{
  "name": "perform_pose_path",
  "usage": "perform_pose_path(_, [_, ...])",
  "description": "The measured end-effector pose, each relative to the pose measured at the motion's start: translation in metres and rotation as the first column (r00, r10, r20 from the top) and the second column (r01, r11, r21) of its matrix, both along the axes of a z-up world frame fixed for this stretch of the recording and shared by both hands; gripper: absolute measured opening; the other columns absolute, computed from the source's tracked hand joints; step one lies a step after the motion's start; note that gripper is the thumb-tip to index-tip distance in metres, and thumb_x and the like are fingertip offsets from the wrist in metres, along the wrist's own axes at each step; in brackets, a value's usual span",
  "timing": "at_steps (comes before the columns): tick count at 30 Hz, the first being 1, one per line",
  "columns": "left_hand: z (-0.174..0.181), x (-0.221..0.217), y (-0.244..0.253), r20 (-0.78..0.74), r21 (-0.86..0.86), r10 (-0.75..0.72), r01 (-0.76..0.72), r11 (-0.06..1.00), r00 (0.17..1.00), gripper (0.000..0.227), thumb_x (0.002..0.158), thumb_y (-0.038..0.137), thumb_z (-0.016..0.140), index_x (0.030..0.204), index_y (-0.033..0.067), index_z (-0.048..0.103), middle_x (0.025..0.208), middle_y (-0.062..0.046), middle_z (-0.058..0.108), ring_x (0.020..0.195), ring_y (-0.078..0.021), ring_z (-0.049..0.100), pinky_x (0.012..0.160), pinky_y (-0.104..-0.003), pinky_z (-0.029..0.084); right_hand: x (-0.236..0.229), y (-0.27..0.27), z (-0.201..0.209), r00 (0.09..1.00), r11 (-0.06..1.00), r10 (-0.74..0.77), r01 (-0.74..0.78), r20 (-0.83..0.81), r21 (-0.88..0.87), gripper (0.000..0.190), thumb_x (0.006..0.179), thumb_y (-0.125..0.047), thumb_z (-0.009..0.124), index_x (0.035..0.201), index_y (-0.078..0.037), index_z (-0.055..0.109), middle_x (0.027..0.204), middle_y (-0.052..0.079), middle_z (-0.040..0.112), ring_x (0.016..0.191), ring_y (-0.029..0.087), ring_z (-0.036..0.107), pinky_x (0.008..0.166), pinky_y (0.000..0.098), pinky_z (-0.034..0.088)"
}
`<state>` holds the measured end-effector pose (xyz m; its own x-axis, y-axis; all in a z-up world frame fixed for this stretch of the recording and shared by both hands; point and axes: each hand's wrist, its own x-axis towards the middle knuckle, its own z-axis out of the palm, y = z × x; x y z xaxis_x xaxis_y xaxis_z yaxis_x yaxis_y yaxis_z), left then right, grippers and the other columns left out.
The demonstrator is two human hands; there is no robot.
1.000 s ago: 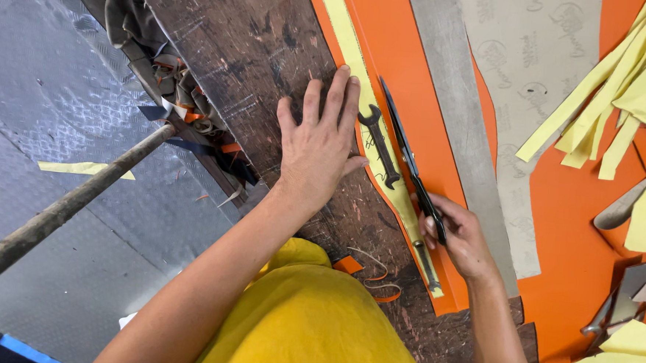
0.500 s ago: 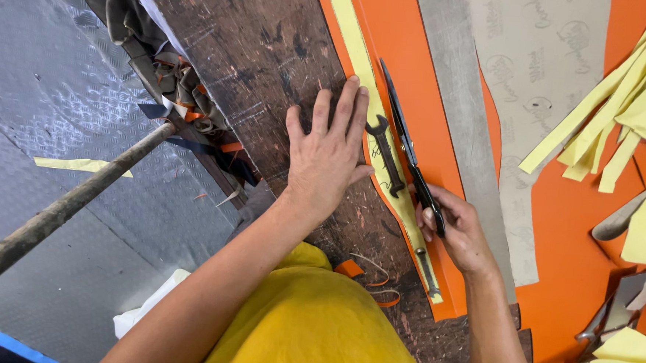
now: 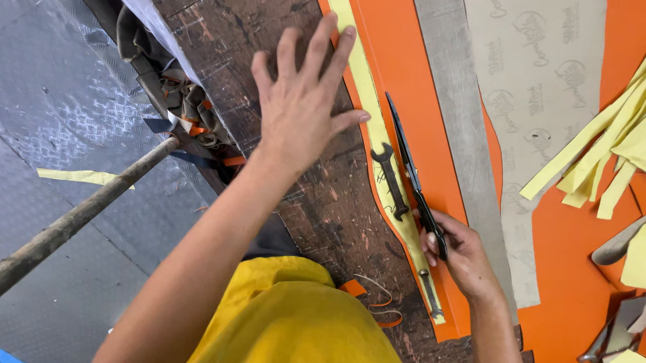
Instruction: The person traces cardboard templates onto orange material using a marker and cuts the material into shapes using shears.
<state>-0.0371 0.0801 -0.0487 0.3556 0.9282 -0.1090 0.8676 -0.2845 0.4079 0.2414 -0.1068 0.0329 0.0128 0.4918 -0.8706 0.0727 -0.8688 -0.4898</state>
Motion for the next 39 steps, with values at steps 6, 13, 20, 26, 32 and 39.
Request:
perform_pose_path(6, [0.004, -0.003, 0.003, -0.009, -0.017, 0.005, -0.005, 1.0, 1.0, 0.114, 0.073, 0.071, 0.084, 0.161, 0.0147, 0.037, 0.163, -0.008, 0.026, 0.143, -0.0407, 0.028, 0.107, -0.071, 0.03, -0.005, 0.022, -0.002, 0.996, 0.988, 0.089, -0.085, -0.029, 0.128, 0.042, 0.095, -0.021, 0.066, 0.131, 0.001, 0.067, 0.073, -0.002, 0.057, 0.06, 0.008, 0.049, 0.056, 0.0249, 0.041])
perform_pose_path(13, [-0.001, 0.0, 0.002, 0.005, -0.029, 0.021, -0.021, 0.999, 1.0, 0.117, 0.07, 0.072, 0.084, 0.161, 0.0147, 0.038, 0.163, -0.009, 0.025, 0.143, -0.0412, 0.027, 0.108, -0.072, 0.028, -0.011, 0.028, 0.0, 0.998, 0.998, 0.058, -0.059, 0.029, 0.026, 0.046, 0.092, -0.027, 0.07, 0.129, 0.002, 0.067, 0.069, 0.0, 0.057, 0.055, 0.01, 0.049, 0.052, 0.0269, 0.038])
perform_pose_path(20, [-0.002, 0.0, 0.005, 0.006, -0.04, 0.019, -0.019, 0.999, 1.0, 0.116, 0.069, 0.073, 0.083, 0.16, 0.015, 0.038, 0.163, -0.01, 0.024, 0.142, -0.0421, 0.027, 0.107, -0.072, 0.027, -0.021, 0.052, -0.008, 0.997, 0.987, 0.047, -0.038, -0.056, 0.154, 0.044, 0.094, -0.024, 0.068, 0.129, 0.002, 0.065, 0.073, 0.0, 0.058, 0.06, 0.009, 0.05, 0.055, 0.0248, 0.041])
perform_pose_path(26, [0.008, 0.0, 0.007, -0.032, -0.088, 0.015, -0.018, 0.996, 0.999, 0.115, 0.07, 0.072, 0.082, 0.159, 0.0156, 0.038, 0.163, -0.009, 0.025, 0.142, -0.0401, 0.027, 0.108, -0.072, 0.028, -0.027, 0.059, -0.006, 1.0, 0.996, 0.016, -0.015, -0.018, 0.093, 0.043, 0.094, -0.022, 0.067, 0.129, 0.002, 0.065, 0.07, 0.001, 0.056, 0.057, 0.011, 0.048, 0.053, 0.0267, 0.039])
perform_pose_path(32, [0.008, 0.0, 0.008, -0.028, -0.096, 0.019, -0.021, 0.995, 0.999, 0.12, 0.069, 0.074, 0.081, 0.16, 0.0096, 0.035, 0.162, -0.009, 0.026, 0.141, -0.04, 0.028, 0.108, -0.072, 0.028, -0.034, 0.078, -0.011, 0.998, 0.985, 0.045, -0.036, -0.046, 0.171, 0.042, 0.095, -0.022, 0.067, 0.129, 0.002, 0.066, 0.072, 0.0, 0.058, 0.059, 0.01, 0.05, 0.055, 0.0256, 0.04])
perform_pose_path(39, [0.009, -0.001, 0.009, -0.043, -0.107, 0.013, -0.017, 0.994, 0.999, 0.125, 0.066, 0.076, 0.08, 0.159, 0.0063, 0.033, 0.163, -0.008, 0.025, 0.14, -0.0393, 0.029, 0.107, -0.07, 0.029, -0.044, 0.093, -0.009, 0.997, 0.997, 0.043, -0.047, 0.056, 0.068, 0.042, 0.093, -0.022, 0.068, 0.128, 0.001, 0.068, 0.068, 0.001, 0.053, 0.055, 0.011, 0.048, 0.052, 0.0267, 0.039])
